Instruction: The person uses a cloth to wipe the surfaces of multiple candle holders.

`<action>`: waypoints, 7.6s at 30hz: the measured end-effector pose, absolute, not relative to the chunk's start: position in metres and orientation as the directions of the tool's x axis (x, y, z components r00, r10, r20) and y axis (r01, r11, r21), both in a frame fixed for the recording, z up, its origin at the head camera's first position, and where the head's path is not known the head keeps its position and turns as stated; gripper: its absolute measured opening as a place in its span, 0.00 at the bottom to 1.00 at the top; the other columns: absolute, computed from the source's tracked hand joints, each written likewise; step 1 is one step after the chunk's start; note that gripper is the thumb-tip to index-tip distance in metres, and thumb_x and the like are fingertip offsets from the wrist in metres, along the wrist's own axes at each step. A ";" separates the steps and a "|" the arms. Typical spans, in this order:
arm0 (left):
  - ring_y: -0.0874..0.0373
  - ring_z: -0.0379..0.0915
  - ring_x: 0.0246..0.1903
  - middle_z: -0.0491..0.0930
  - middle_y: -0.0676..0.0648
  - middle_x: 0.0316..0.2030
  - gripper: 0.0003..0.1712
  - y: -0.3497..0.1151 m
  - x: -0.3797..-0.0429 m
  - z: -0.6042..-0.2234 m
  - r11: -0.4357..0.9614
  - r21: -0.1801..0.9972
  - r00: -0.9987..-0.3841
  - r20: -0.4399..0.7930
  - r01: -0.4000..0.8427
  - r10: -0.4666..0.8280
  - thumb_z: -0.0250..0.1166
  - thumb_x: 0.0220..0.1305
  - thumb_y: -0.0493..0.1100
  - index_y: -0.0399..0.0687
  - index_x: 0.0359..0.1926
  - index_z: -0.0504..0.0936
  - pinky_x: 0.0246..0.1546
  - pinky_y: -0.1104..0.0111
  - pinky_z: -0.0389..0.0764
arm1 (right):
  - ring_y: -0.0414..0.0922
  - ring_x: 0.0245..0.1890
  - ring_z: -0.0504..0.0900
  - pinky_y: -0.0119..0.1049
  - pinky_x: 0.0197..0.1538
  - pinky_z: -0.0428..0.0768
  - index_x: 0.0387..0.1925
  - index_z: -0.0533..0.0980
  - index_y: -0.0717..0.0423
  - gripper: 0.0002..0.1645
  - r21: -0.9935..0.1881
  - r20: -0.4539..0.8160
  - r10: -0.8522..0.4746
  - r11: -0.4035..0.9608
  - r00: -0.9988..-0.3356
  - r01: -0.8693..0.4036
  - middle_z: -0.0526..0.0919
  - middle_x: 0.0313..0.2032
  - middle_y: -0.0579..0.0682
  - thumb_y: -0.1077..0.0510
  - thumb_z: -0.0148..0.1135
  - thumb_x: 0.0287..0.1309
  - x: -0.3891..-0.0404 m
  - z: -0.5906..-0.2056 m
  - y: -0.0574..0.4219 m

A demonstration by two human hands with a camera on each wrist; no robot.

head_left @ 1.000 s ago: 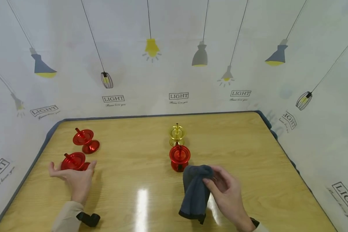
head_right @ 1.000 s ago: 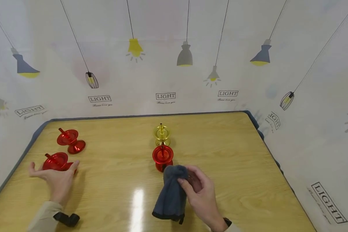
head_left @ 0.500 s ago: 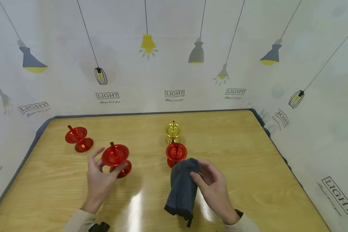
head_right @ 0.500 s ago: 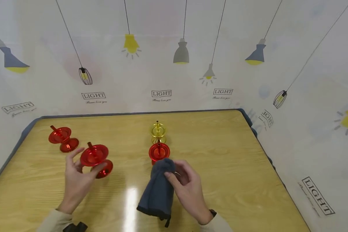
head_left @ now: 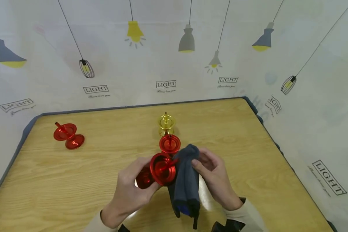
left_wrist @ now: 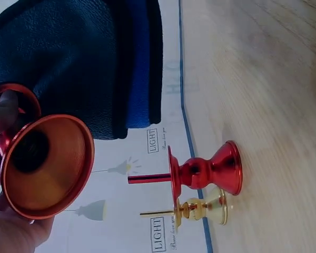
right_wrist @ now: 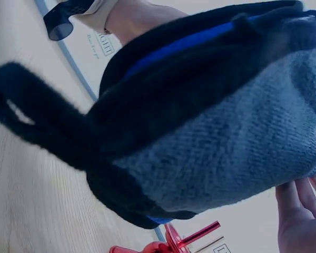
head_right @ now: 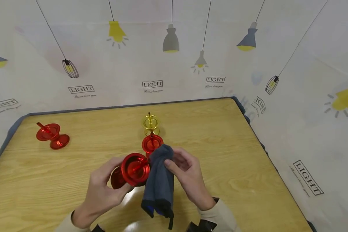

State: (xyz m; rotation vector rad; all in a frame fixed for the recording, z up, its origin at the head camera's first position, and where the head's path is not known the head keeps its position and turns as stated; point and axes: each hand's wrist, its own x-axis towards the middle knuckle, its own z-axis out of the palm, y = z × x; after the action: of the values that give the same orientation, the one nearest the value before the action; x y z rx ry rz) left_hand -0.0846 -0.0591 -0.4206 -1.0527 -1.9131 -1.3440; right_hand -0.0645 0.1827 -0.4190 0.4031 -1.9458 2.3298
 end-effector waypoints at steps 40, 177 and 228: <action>0.70 0.76 0.35 0.82 0.55 0.37 0.28 -0.077 -0.104 -0.431 0.080 0.997 -0.618 -0.055 0.013 0.784 0.60 0.75 0.52 0.29 0.57 0.77 0.40 0.75 0.77 | 0.36 0.35 0.81 0.32 0.36 0.81 0.52 0.76 0.66 0.12 -0.958 0.288 -0.351 -0.092 -0.891 -0.273 0.84 0.44 0.45 0.67 0.58 0.70 -0.067 -0.447 0.177; 0.63 0.83 0.37 0.86 0.46 0.40 0.15 -0.092 -0.099 -0.427 0.200 0.897 -0.786 0.217 0.395 0.578 0.70 0.65 0.42 0.42 0.50 0.84 0.40 0.67 0.87 | 0.36 0.44 0.82 0.30 0.42 0.83 0.55 0.75 0.66 0.19 -0.899 0.418 -0.312 -0.010 -0.853 -0.437 0.83 0.51 0.41 0.73 0.63 0.63 -0.083 -0.445 0.170; 0.64 0.82 0.38 0.87 0.47 0.39 0.12 -0.088 -0.102 -0.418 0.239 0.887 -0.751 0.163 0.395 0.640 0.68 0.68 0.41 0.43 0.50 0.84 0.40 0.69 0.85 | 0.38 0.46 0.84 0.30 0.46 0.83 0.51 0.76 0.70 0.15 -0.896 0.438 -0.280 -0.060 -0.854 -0.440 0.84 0.48 0.44 0.76 0.60 0.63 -0.080 -0.446 0.164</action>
State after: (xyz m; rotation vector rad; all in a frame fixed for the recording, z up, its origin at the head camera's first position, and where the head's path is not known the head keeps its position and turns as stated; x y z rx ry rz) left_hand -0.1018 -0.0882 -0.4183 -1.1304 -2.6466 -1.7672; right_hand -0.0800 0.1644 -0.4457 0.7977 -2.0692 2.0554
